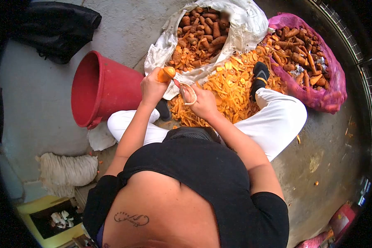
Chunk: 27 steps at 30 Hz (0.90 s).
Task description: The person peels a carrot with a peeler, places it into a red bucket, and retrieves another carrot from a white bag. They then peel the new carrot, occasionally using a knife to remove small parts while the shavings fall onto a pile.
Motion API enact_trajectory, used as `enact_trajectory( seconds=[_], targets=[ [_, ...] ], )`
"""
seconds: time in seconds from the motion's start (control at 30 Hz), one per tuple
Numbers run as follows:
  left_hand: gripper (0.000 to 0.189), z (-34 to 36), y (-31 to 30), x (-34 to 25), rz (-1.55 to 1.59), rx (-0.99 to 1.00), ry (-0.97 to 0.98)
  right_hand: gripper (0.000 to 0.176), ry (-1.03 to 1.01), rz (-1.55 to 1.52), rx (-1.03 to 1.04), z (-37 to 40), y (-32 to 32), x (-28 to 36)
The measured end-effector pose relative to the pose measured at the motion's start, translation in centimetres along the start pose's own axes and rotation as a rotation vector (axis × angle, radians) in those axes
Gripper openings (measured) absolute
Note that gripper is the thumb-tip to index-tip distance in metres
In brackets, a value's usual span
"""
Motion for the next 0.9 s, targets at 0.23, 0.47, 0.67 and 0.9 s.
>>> enact_trajectory(
  seconds=[0.23, 0.47, 0.67, 0.9],
  targets=[
    [0.020, 0.0, 0.1, -0.1, -0.087, -0.061, 0.052, 0.034, 0.037, 0.005, -0.043, 0.2, 0.1, 0.8],
    [0.017, 0.1, 0.4, 0.6, -0.277, -0.178, 0.206, 0.034, 0.053, -0.006, -0.035, 0.1, 0.4, 0.5],
    [0.017, 0.0, 0.7, 0.4, -0.264, -0.178, 0.190, 0.036, 0.101, -0.013, -0.029, -0.1, 0.2, 1.0],
    [0.017, 0.4, 1.2, 0.4, -0.230, -0.200, 0.140, 0.039, 0.224, 0.024, 0.034, -0.5, 0.0, 1.3]
  ],
)
Point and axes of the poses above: each hand's wrist, its own z-axis away from the middle knuckle, its own y-axis out of the palm, x = y × z, the point moved 1 cm from there along -z, towards the middle knuckle, and after that the axes turned 2 degrees about z, right-handed, at the moved point
